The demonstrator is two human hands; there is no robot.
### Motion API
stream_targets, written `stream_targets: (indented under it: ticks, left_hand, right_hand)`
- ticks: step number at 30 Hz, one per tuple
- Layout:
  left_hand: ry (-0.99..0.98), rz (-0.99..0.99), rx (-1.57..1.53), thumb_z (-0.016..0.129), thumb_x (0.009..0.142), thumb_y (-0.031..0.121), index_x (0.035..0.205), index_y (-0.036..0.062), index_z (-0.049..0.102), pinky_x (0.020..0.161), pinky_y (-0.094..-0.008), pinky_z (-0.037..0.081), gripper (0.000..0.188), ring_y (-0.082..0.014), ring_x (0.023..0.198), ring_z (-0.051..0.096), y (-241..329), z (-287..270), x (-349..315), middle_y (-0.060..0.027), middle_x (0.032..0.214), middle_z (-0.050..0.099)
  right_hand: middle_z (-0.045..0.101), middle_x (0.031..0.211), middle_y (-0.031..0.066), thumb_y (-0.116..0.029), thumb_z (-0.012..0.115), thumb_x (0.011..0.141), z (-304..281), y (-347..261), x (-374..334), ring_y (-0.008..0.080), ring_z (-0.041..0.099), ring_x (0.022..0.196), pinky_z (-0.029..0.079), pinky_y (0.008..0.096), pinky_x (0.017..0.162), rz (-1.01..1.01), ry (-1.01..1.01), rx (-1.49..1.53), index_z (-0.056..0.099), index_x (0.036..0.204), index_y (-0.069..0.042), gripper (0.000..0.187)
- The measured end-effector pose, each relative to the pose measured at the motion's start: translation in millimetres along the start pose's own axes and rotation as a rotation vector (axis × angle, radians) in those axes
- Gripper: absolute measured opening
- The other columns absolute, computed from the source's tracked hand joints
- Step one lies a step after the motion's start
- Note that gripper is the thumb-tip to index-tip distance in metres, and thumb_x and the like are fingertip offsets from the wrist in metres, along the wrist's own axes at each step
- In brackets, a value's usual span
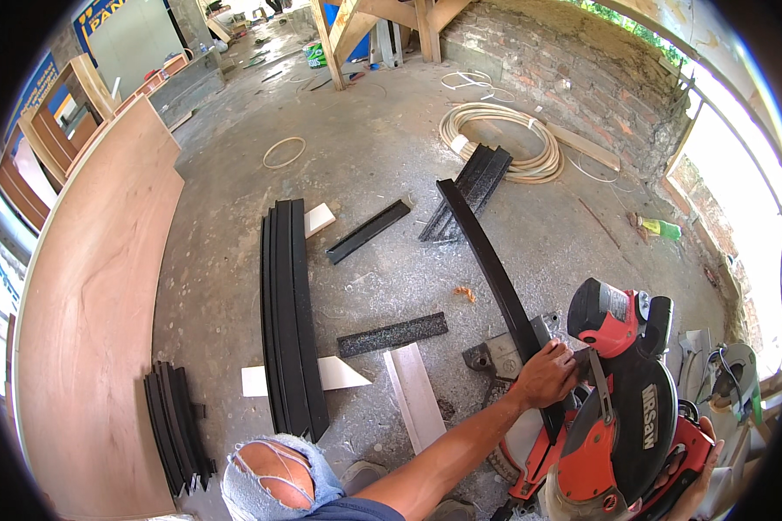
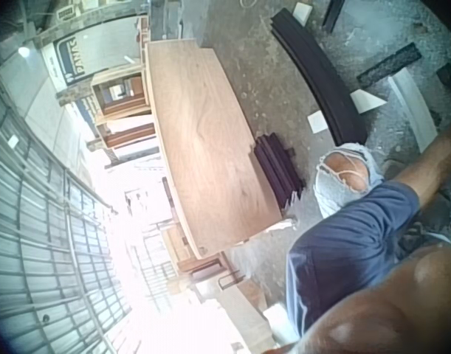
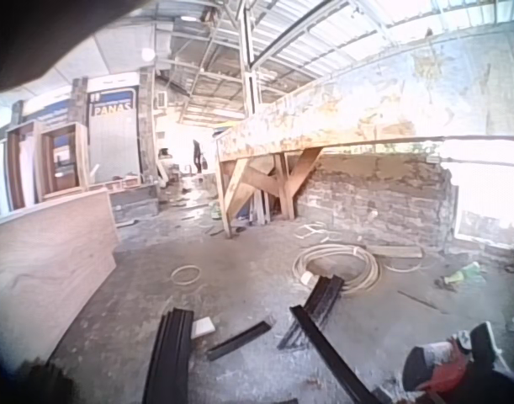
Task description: The person uses a power miter saw to cut a black profile and then picks up the cut piece to show the edge.
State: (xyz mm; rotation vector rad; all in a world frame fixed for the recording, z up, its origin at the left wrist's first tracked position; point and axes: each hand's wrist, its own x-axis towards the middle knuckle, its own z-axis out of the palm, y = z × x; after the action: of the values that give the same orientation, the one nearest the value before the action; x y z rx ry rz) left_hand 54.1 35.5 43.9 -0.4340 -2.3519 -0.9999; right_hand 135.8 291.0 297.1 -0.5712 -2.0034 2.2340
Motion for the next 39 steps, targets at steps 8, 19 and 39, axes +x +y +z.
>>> stream_targets:
  ticks: [8, 19, 39]
  left_hand:
    - [0.034, 0.012, 0.008, 0.062, 0.089, 0.020, 0.090, -0.0020, 0.066, 0.106, -0.0443, 0.039, 0.023, -0.0327, 0.107, 0.058, -0.2, 0.4, -0.5, -0.0172, 0.099, 0.062]
    - [0.020, 0.012, 0.005, 0.062, 0.089, 0.021, 0.091, -0.0017, 0.066, 0.106, -0.0444, 0.040, 0.023, -0.0324, 0.107, 0.058, 1.4, -1.8, 0.8, -0.0167, 0.099, 0.062]
    - [-0.016, -0.005, 0.004, 0.061, 0.091, 0.021, 0.091, -0.0023, 0.066, 0.108, -0.0453, 0.039, 0.024, -0.0335, 0.108, 0.058, -0.4, 0.4, -0.2, -0.0174, 0.100, 0.062]
  right_hand:
    - [0.058, 0.078, 0.0051, -0.056, 0.052, 0.103, 0.2, -0.3, -4.2, 0.0146, 0.054, 0.060, 0.046, 0.0272, 0.053, 0.003, -0.004, 0.010, 0.052, 0.144, -0.009, 0.062]
    - [0.059, 0.081, 0.0057, -0.056, 0.052, 0.103, -2.8, -1.3, -2.5, 0.0151, 0.055, 0.063, 0.047, 0.0273, 0.055, 0.000, -0.003, 0.013, 0.053, 0.143, -0.009, 0.062]
    - [0.062, 0.085, 0.0070, -0.055, 0.054, 0.102, -4.5, -0.5, -3.9, 0.0161, 0.058, 0.067, 0.049, 0.0274, 0.058, -0.002, 0.000, 0.013, 0.053, 0.142, -0.009, 0.061]
